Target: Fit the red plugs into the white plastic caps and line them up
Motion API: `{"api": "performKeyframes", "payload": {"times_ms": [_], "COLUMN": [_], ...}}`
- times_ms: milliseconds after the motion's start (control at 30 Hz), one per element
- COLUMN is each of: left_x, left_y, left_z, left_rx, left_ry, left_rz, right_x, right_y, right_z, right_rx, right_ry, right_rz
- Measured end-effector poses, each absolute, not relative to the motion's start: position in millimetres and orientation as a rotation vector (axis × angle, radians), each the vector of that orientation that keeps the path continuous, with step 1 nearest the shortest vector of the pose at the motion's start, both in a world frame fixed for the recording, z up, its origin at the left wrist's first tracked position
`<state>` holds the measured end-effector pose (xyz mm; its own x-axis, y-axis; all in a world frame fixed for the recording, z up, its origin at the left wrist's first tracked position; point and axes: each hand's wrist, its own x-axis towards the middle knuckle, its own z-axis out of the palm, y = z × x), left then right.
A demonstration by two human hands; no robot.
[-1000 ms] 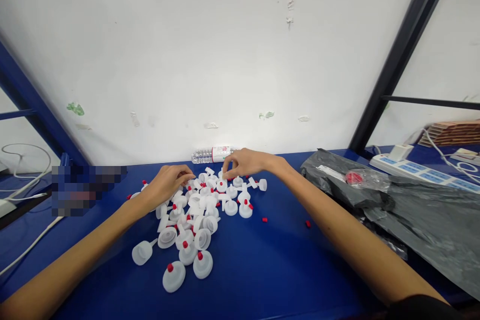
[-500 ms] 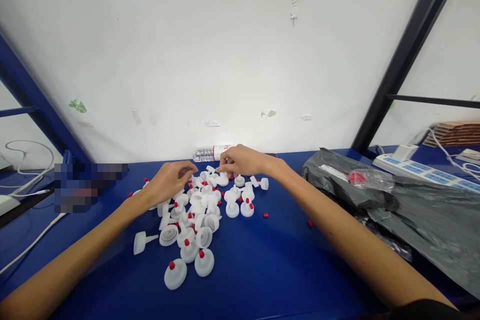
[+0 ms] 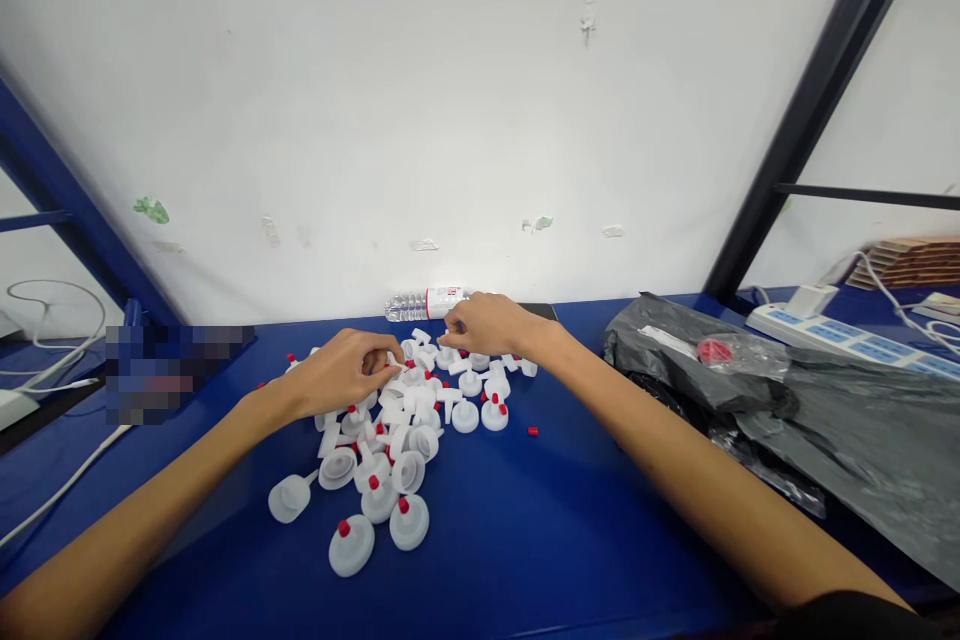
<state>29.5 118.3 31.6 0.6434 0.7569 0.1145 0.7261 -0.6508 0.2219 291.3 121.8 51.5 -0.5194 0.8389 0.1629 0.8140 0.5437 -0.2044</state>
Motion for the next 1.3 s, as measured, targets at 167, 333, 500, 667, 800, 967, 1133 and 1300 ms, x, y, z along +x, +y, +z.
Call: {"api": "performKeyframes", "payload": {"times_ms": [167,333,500,667,800,967,1133,1300], "left_x": [29,29,30,34,37,40,39,40], "left_y": [120,120,118,114,112,112,111,109], "left_z": [28,26,27,29,29,28,28,32], "left_rx": [2.731,2.787,2.832,2.852,2.850,2.816,2.769,2.726], "left_ry": [1.267,1.283,1.314,1.245,1.168,1.168,1.147,1.158], "left_rz": [0.230,0.233,0.296,0.365,0.349,0.395,0.516,0.593], "right_x": [297,293,275,265,264,266,285,297], "right_y": [124,114,98,94,88,87,90,75], "right_z": [55,63,66,63,67,72,88,106], "right_rx": [-1.341,-1.315,-1.193,-1.103,-1.141,-1.346,-1.641,-1.837], "right_ry": [-2.569,-2.579,-2.677,-2.742,-2.707,-2.626,-2.617,-2.737], "right_rz": [0.310,0.317,0.396,0.405,0.305,0.112,0.138,0.739]}}
